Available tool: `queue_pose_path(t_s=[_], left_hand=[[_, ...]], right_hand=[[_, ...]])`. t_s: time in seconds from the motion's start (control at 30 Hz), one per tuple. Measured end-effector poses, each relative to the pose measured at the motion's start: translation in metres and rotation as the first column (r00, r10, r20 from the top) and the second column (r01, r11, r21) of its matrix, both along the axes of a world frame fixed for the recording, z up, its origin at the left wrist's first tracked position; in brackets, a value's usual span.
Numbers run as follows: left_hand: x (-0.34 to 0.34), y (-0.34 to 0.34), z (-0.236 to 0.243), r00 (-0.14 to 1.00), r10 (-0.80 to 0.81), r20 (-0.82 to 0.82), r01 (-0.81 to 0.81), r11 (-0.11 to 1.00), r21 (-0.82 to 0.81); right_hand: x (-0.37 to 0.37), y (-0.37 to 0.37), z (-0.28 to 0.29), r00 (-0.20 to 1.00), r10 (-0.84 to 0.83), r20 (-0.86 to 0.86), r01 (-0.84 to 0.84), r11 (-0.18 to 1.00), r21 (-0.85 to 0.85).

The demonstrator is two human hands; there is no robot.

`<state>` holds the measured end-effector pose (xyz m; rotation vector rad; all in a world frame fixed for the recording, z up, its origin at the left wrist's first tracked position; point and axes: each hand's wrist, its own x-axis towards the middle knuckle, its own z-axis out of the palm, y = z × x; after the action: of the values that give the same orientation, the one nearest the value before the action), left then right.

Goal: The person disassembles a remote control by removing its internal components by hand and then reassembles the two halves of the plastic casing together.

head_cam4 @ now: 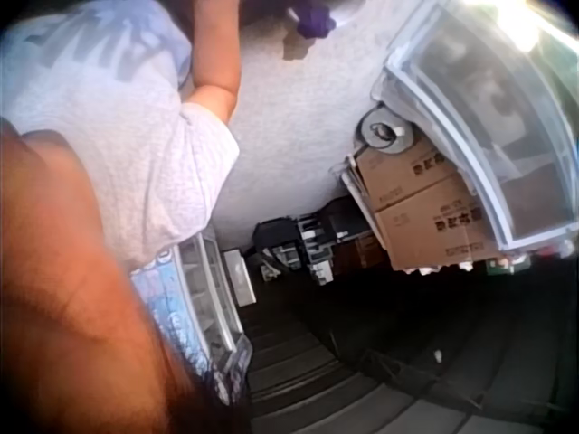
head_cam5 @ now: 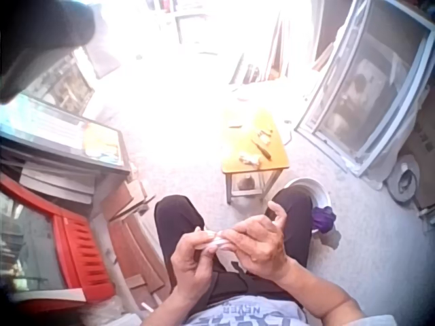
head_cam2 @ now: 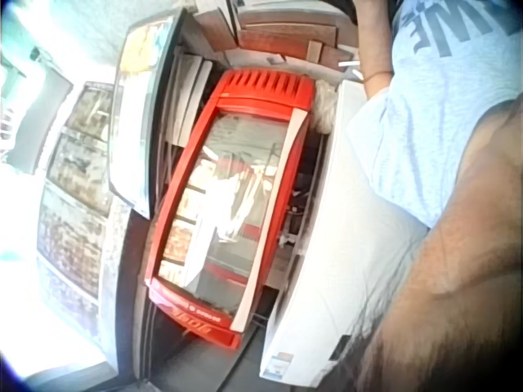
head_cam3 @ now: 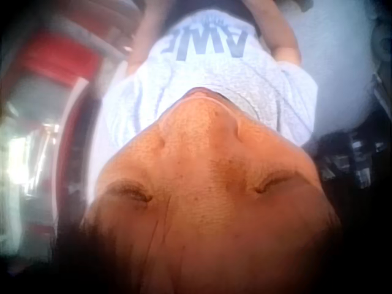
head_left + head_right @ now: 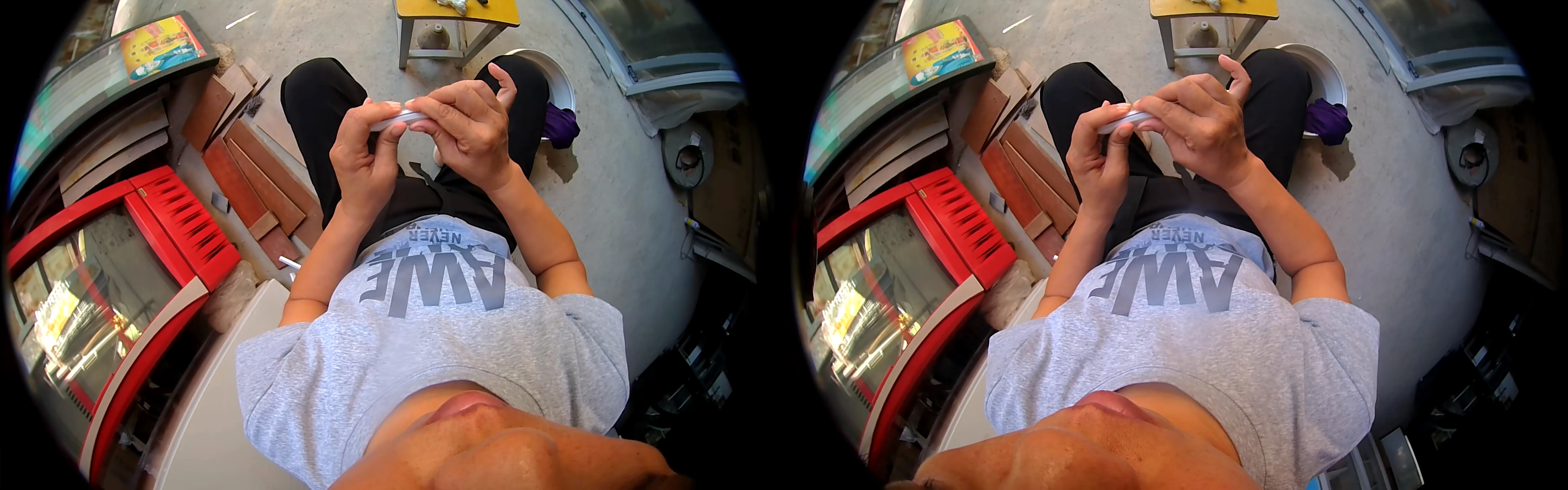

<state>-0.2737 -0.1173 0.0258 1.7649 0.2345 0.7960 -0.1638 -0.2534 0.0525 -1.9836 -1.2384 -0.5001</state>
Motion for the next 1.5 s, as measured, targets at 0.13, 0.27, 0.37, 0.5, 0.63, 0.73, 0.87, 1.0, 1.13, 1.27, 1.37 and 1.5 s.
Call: queue_pose_path(t_s=[0.13,0.27,0.37,0.5,0.63,0.73,0.87,1.0,1.13,1.27,1.37,1.5], left_hand=[[-0.001,-0.004,-0.007,0.995,0.004,-0.096,-0.025,0.975,-0.219],[-0.004,0.004,-0.003,0.981,-0.030,-0.190,-0.044,0.927,-0.372],[-0.006,0.016,-0.002,0.992,-0.044,-0.116,-0.012,0.895,-0.445],[-0.010,0.019,-0.004,0.993,-0.080,-0.092,0.021,0.858,-0.514],[-0.018,0.021,-0.008,0.990,-0.120,-0.074,0.056,0.814,-0.578],[-0.020,0.022,-0.009,0.991,-0.125,-0.045,0.077,0.820,-0.568],[-0.021,0.023,-0.005,0.992,-0.123,-0.025,0.091,0.843,-0.531],[-0.024,0.022,-0.005,0.996,-0.089,-0.026,0.067,0.883,-0.464],[-0.025,0.021,0.002,0.999,-0.053,-0.006,0.047,0.929,-0.367],[-0.018,0.015,0.010,1.000,-0.009,0.023,0.013,0.984,-0.178],[-0.016,0.008,0.017,0.999,-0.036,0.038,0.039,0.995,-0.089],[-0.017,0.008,0.020,0.999,-0.039,0.035,0.043,0.992,-0.116]], right_hand=[[0.005,-0.001,-0.007,0.999,0.024,-0.047,-0.028,0.996,-0.081],[0.014,-0.004,0.012,0.993,-0.089,-0.072,0.079,0.989,-0.125],[0.024,-0.021,0.006,0.742,0.065,-0.667,0.041,0.989,0.142],[0.021,-0.029,-0.004,0.544,0.293,-0.786,-0.020,0.941,0.337],[0.020,-0.028,0.000,0.587,0.326,-0.741,-0.020,0.921,0.389],[0.019,-0.030,0.008,0.671,0.241,-0.701,-0.023,0.952,0.306],[0.021,-0.032,0.017,0.866,0.126,-0.483,-0.058,0.986,0.153],[0.017,-0.029,0.009,0.883,0.106,-0.457,-0.026,0.984,0.178],[0.017,-0.027,0.011,0.893,0.069,-0.446,-0.019,0.993,0.114],[0.006,-0.019,0.028,0.967,0.040,-0.251,-0.046,0.999,-0.016],[0.000,-0.013,0.021,0.983,0.037,-0.180,-0.037,0.999,0.001],[-0.002,-0.010,0.019,0.978,0.047,-0.204,-0.038,0.998,0.045]])
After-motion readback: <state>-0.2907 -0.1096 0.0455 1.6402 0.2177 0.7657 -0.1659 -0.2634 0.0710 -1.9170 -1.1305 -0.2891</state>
